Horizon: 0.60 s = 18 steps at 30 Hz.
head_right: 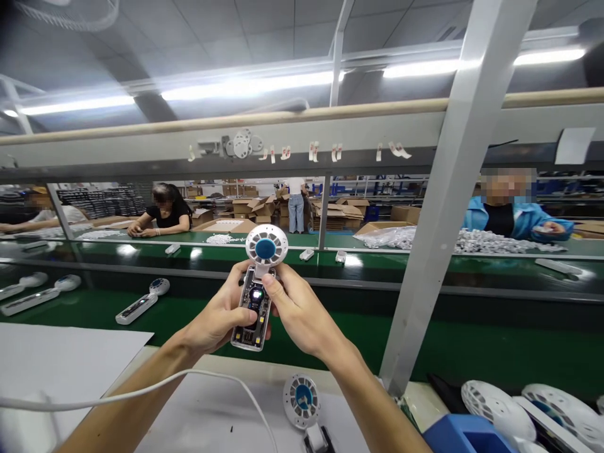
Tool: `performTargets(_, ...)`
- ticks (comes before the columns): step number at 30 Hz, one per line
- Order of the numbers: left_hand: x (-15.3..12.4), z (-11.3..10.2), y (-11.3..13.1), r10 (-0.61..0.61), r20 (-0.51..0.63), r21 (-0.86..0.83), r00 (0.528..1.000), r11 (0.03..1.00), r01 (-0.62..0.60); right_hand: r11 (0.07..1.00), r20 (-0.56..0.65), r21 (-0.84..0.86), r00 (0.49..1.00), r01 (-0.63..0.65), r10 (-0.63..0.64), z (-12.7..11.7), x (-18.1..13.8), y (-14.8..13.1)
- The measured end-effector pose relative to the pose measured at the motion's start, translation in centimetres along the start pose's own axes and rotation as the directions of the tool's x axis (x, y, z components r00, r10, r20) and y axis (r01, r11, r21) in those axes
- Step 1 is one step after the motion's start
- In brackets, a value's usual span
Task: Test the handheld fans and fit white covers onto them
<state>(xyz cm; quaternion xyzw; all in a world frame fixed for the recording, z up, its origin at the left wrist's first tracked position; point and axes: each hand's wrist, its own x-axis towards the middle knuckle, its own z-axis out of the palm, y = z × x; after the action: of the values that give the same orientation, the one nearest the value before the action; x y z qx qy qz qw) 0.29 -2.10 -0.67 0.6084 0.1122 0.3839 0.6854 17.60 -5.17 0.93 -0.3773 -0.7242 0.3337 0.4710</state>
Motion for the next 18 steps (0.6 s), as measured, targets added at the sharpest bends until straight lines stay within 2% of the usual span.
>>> performTargets(12,-0.3,1.3,1.9,0.018,0.07,0.064,0.997,0.998,-0.022,0.997,-0.047,0.03,0.996,0.076,-0.074,-0.2,-0.6,-1.6)
performTargets(15,-0.8,2.0,2.2,0.02,0.083,0.109,0.996,0.994,-0.029,0.983,-0.122,0.164,0.991,0.079,-0.059,1.0,-0.4,-1.7)
performTargets(18,-1.6,2.7,2.3,0.009,0.121,0.269,0.993,0.962,-0.041,0.958,-0.246,0.286,0.968,0.025,0.048,1.9,-0.6,-1.1)
